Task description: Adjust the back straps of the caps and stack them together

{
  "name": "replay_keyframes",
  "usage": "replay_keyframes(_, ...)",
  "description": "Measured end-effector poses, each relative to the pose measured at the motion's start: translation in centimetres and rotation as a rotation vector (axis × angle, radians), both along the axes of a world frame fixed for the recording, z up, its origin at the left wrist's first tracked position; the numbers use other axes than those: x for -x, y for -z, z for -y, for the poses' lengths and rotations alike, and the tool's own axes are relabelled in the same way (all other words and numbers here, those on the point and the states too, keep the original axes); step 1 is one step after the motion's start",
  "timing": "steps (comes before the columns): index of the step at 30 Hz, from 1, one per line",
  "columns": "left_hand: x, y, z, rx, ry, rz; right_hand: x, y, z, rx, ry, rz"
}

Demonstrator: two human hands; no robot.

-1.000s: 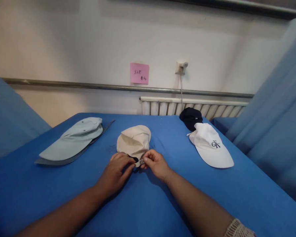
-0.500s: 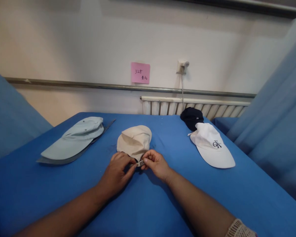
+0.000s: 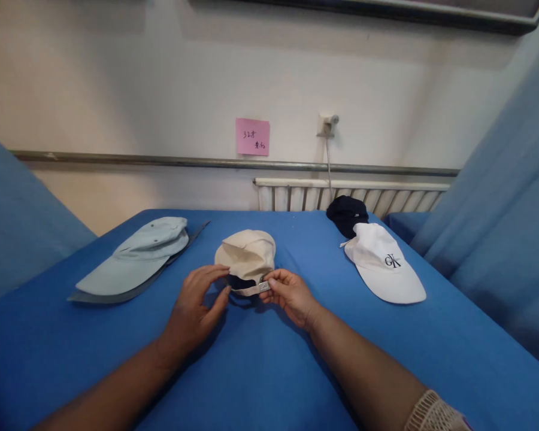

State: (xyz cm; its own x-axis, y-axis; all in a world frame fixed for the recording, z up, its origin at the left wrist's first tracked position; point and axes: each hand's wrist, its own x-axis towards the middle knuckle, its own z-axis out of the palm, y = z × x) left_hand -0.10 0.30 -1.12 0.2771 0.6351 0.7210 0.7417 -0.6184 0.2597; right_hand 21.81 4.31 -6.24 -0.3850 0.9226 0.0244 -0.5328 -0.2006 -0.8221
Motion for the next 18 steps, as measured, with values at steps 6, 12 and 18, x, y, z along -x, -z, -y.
replay_keyframes(6,-0.5,-0.1,0.1,0.002,0.077,-0.122,0.2,-0.2,0.5,-0.021,-0.014,0.012)
replay_keyframes(12,-2.3,0.5,0.3,0.042,0.167,-0.245,0.9,0.0,0.8,-0.038,0.001,0.057)
replay_keyframes(18,-2.7,0.4,0.2,0.008,0.128,-0.29,1.2,0.1,0.9,-0.074,0.028,0.095)
